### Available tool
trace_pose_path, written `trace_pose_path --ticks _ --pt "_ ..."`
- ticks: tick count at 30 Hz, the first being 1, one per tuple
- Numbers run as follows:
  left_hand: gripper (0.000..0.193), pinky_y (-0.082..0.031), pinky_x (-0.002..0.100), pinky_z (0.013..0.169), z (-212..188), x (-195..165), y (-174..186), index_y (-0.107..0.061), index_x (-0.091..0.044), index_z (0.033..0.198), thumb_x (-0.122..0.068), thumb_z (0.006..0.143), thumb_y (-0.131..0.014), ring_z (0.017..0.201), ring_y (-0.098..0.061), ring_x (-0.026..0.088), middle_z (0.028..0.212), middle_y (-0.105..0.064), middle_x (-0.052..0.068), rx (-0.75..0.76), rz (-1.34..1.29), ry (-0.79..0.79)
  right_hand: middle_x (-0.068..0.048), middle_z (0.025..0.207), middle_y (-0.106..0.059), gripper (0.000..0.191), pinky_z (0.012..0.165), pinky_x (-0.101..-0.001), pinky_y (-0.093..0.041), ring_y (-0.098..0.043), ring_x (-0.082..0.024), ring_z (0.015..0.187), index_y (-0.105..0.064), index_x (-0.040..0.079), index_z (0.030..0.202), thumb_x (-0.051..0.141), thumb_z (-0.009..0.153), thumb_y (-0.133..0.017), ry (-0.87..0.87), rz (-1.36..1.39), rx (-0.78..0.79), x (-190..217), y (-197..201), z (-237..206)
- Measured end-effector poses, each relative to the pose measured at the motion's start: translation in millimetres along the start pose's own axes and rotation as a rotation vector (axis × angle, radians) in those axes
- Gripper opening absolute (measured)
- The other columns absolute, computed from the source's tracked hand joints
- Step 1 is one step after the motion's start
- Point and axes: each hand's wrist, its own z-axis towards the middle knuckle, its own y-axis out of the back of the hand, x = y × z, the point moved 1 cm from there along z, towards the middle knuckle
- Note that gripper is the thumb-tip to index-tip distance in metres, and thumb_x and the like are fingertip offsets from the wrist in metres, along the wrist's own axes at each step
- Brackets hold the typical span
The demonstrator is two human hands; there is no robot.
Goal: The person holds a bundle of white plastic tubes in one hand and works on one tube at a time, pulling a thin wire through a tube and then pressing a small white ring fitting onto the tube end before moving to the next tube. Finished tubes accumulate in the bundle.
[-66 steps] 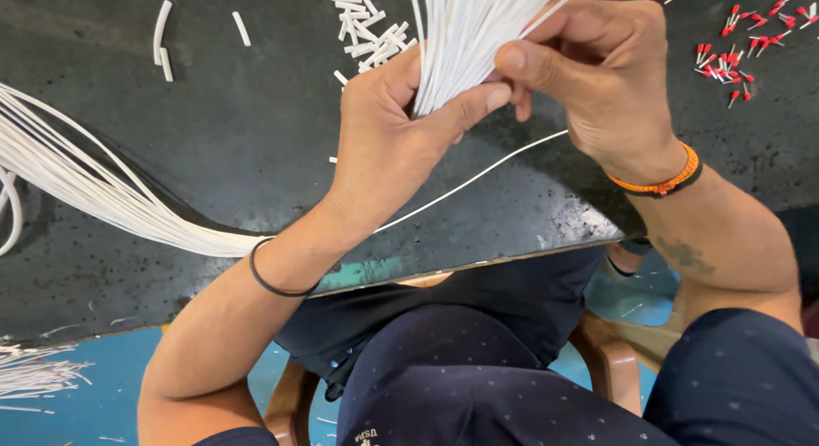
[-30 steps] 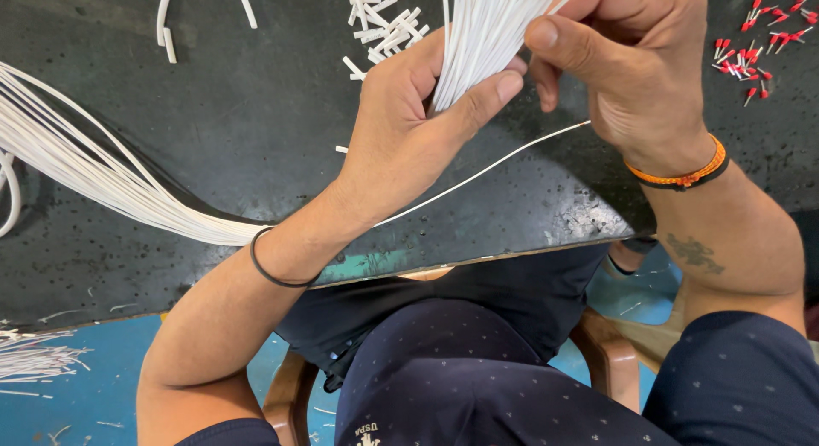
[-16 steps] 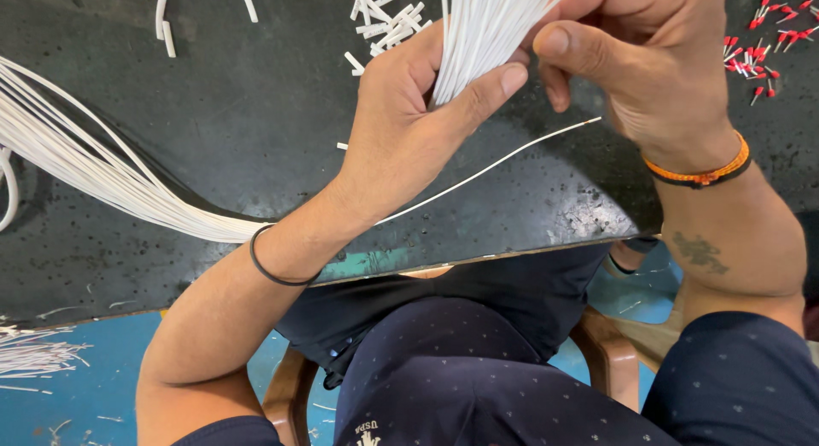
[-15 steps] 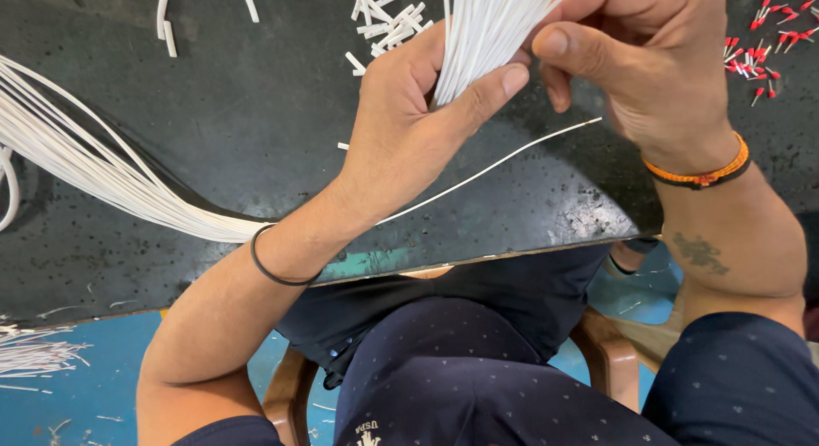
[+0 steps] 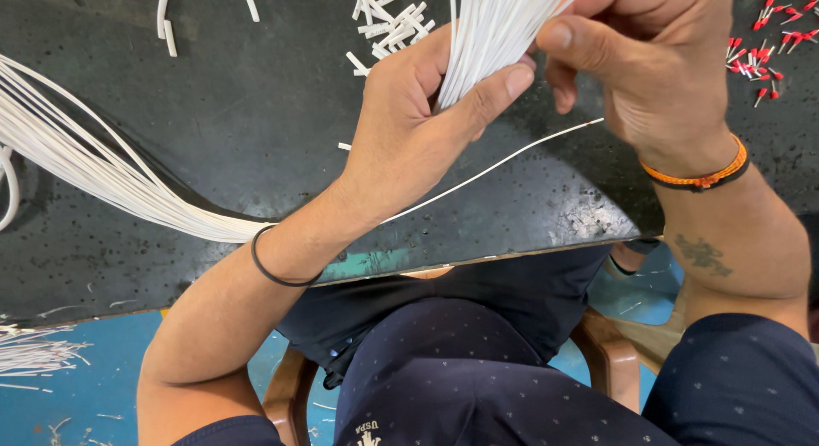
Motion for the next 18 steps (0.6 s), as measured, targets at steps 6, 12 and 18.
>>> trace_pose_path --ticks 6,12,18 --pt "0.023 -0.041 0.02 0.056 -0.1 -2.7 -0.5 -0.07 -0.003 0.118 -0.025 0.111 -0.07 0.065 -0.054 0.001 0.075 -0.06 -0.005 -0.021 -0.002 0.009 -0.015 0.1 -0.073 0.011 0.054 -0.0251 -0.049 -0.066 -0.015 0.066 -0.069 -0.006 0.103 0.001 0.111 -0.07 -0.019 0.06 -0.052 -2.0 2.7 -2.7" --pt "0.026 -0.034 0.021 0.044 2.0 -6.6 4.2 -0.066 -0.004 0.099 -0.028 0.11 -0.069 0.051 -0.049 0.003 0.066 -0.058 -0.003 -0.031 -0.163 0.08 -0.018 0.101 -0.073 0.013 0.054 -0.0262 -0.048 -0.064 -0.016 0.063 -0.068 -0.004 0.101 0.004 0.112 -0.068 0.018 0.127 -0.037 -2.7 4.1 -4.5" --pt "0.026 -0.032 0.021 0.045 2.1 -7.2 4.9 -0.066 -0.004 0.098 -0.025 0.11 -0.075 0.052 -0.047 0.003 0.067 -0.056 -0.002 -0.06 -0.204 0.062 -0.02 0.099 -0.072 0.01 0.053 -0.0283 -0.047 -0.064 -0.018 0.061 -0.066 -0.003 0.102 0.003 0.11 -0.068 0.02 0.166 -0.078 -3.3 5.3 -7.6"
